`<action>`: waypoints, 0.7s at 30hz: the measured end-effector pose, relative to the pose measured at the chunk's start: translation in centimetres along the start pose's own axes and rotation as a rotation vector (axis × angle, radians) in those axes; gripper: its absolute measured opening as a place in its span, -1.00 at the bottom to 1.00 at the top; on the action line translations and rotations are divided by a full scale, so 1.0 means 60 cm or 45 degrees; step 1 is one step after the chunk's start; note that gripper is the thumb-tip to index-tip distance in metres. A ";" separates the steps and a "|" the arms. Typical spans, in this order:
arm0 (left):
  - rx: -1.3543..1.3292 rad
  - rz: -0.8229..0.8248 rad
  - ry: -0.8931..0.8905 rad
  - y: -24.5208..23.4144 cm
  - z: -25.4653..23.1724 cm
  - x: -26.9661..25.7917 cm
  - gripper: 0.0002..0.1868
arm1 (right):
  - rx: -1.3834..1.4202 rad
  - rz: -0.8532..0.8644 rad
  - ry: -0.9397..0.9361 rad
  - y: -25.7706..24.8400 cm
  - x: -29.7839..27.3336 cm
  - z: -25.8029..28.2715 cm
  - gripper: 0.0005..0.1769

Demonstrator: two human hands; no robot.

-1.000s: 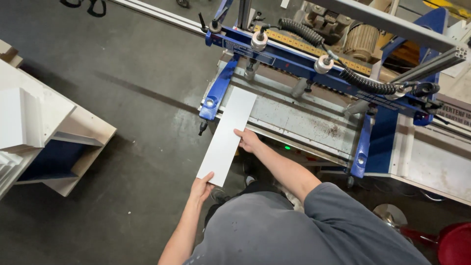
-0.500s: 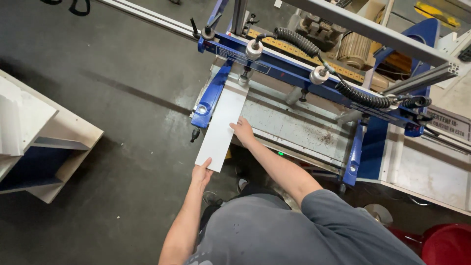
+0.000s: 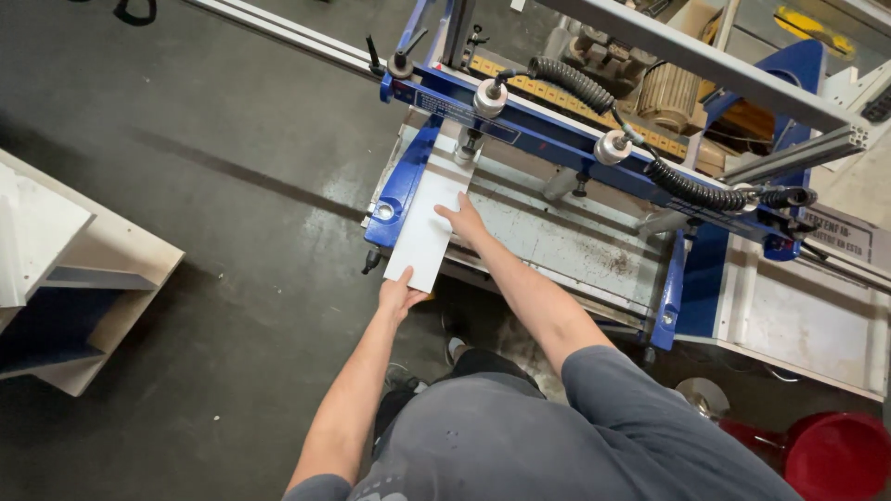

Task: Feed wooden boards into a boring machine and stack them on a workbench

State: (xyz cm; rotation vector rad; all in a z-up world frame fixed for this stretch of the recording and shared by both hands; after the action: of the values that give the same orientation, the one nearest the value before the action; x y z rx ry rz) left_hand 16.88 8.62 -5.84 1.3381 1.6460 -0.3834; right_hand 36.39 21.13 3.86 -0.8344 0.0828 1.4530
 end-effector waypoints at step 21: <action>0.005 -0.100 -0.004 0.024 -0.030 -0.012 -0.27 | -0.610 0.221 0.063 0.020 0.044 0.015 0.50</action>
State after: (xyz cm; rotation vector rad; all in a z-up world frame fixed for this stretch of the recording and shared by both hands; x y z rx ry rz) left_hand 17.32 9.99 -3.90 1.2777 1.7000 -0.4351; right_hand 35.36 23.67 2.58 -1.2777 -0.1662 1.6433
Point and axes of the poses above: each hand's wrist, its own x-axis towards the middle knuckle, its own y-axis out of the palm, z = x × y, the point moved 3 cm from there along x, towards the middle knuckle, and after that the axes turned 1 degree about -x, right-handed, at the moved point
